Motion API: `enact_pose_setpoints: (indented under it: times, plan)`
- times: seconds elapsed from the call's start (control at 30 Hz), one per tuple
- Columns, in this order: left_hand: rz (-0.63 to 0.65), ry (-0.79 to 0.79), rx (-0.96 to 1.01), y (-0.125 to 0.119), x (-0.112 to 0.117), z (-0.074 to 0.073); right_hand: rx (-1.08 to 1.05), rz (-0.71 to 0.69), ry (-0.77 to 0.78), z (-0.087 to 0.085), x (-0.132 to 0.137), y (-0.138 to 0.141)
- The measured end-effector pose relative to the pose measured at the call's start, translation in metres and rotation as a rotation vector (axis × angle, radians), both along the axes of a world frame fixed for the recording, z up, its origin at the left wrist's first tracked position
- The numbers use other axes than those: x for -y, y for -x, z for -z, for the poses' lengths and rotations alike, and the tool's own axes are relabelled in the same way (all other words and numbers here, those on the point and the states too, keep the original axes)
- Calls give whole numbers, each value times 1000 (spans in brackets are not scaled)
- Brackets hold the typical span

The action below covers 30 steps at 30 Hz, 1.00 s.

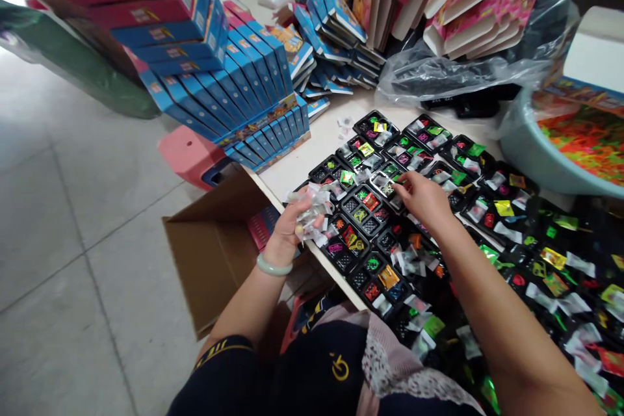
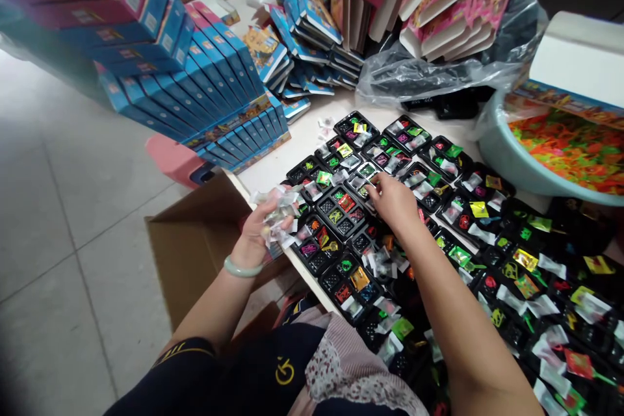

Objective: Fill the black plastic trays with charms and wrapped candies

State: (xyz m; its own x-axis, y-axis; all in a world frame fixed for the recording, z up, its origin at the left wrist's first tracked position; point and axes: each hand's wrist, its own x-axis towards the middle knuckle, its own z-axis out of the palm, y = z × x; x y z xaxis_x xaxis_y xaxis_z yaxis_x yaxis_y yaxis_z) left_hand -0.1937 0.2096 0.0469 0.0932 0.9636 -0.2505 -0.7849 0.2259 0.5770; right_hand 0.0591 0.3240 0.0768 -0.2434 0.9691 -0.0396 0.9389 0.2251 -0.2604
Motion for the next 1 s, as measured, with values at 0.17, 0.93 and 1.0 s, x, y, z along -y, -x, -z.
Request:
enact_pose_setpoints:
  times: [0.17, 0.93, 1.0]
  plan:
    - [21, -100, -70, -1, 3, 5, -79, -57, 1, 7, -17, 17]
    - [-181, 7, -64, 39, 19, 17, 44, -713, -191, 6, -45, 59]
    - [-196, 15, -70, 42, 18, 18, -60, -715, -178, 1, -43, 72]
